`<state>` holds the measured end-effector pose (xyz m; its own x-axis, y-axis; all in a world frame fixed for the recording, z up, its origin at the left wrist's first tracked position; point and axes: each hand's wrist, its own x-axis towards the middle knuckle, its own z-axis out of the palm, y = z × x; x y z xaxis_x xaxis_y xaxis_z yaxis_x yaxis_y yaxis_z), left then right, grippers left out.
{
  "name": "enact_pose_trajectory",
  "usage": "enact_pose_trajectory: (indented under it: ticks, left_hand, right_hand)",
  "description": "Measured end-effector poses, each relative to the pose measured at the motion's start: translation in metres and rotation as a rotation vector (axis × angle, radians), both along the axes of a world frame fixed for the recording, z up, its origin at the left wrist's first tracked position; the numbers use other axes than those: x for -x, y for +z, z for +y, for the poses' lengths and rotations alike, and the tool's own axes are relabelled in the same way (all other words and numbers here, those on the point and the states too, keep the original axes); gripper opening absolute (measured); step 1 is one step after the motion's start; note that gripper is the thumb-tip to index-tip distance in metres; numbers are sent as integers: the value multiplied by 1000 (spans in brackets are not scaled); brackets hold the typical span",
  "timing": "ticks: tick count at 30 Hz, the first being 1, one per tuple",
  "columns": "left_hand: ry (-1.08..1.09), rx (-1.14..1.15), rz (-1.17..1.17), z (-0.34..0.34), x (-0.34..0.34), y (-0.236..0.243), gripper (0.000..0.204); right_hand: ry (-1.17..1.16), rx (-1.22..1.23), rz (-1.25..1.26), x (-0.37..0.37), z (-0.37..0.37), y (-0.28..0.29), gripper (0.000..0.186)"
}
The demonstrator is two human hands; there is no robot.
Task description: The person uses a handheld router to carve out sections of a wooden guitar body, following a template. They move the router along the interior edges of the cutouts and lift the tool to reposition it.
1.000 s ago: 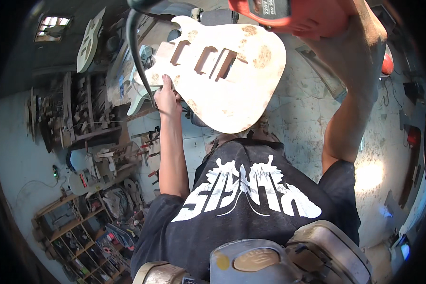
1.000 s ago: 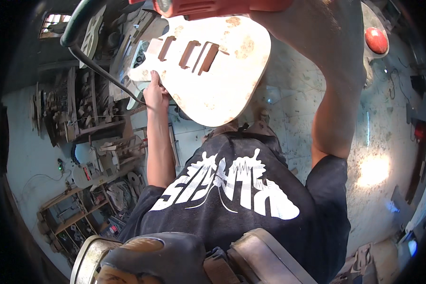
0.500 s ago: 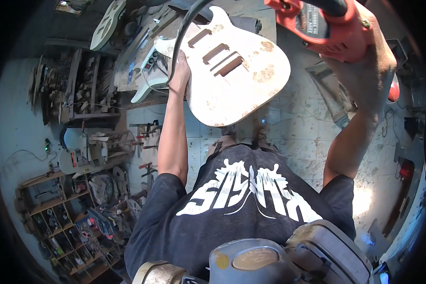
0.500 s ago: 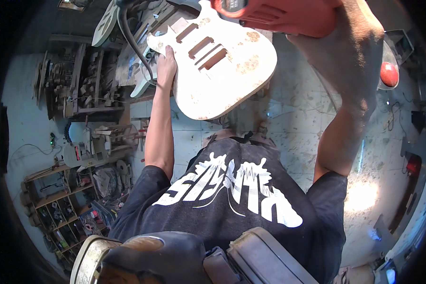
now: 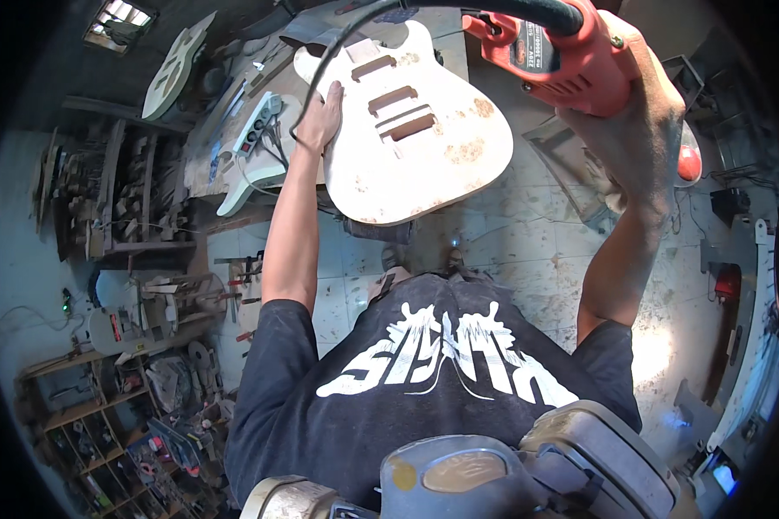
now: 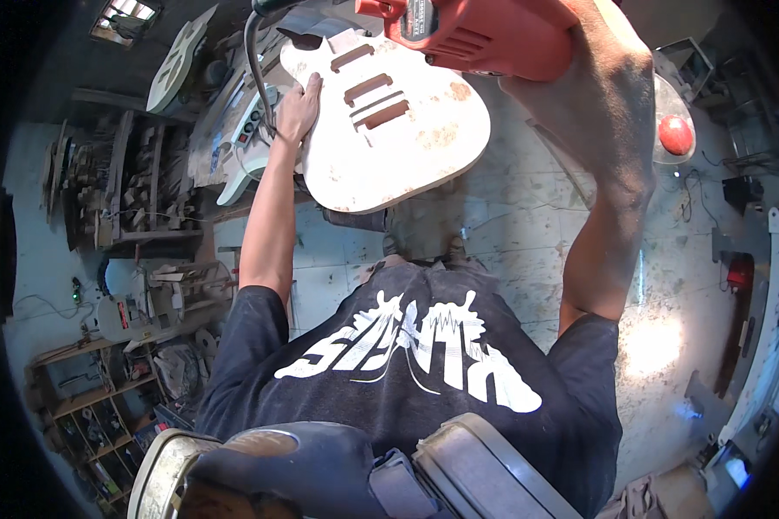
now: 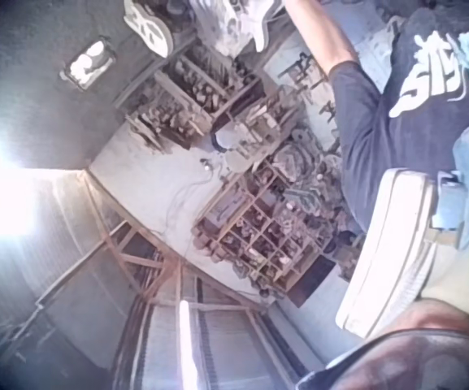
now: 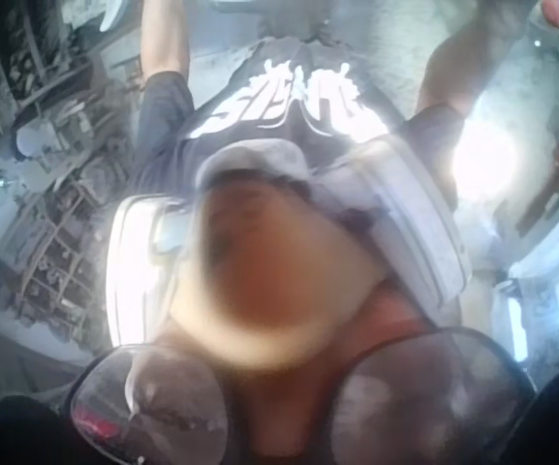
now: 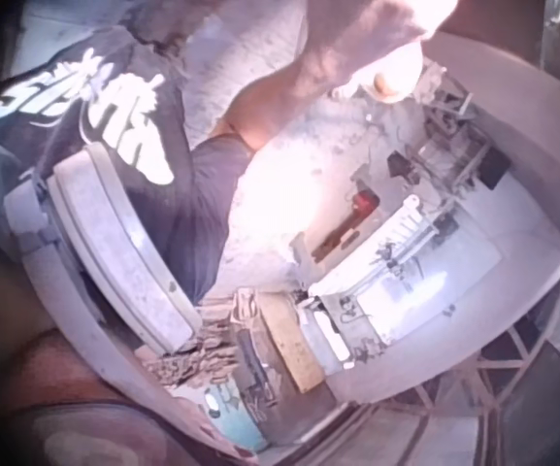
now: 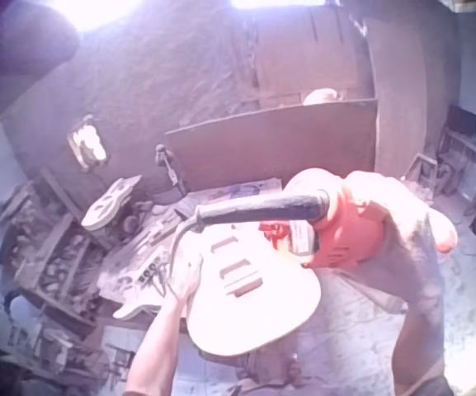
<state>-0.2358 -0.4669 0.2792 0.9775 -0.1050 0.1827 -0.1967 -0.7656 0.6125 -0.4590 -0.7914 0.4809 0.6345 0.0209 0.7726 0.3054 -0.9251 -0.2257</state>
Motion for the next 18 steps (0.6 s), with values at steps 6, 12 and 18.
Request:
enact_pose_trajectory:
  ticks: [6,12,18]
  left_hand:
    - [-164,-66,-64,-26,-40,3,68]
    - [-201,-35,-149,-21,-25,-1,61]
    - [-46,-371,-118,-44,88,17,118]
  right_hand:
    - [-47,29,28,6,14,10,70]
    - [-124,2,97,3,7,0,78]
    - [-9,-12,50,-12,-7,-15,75]
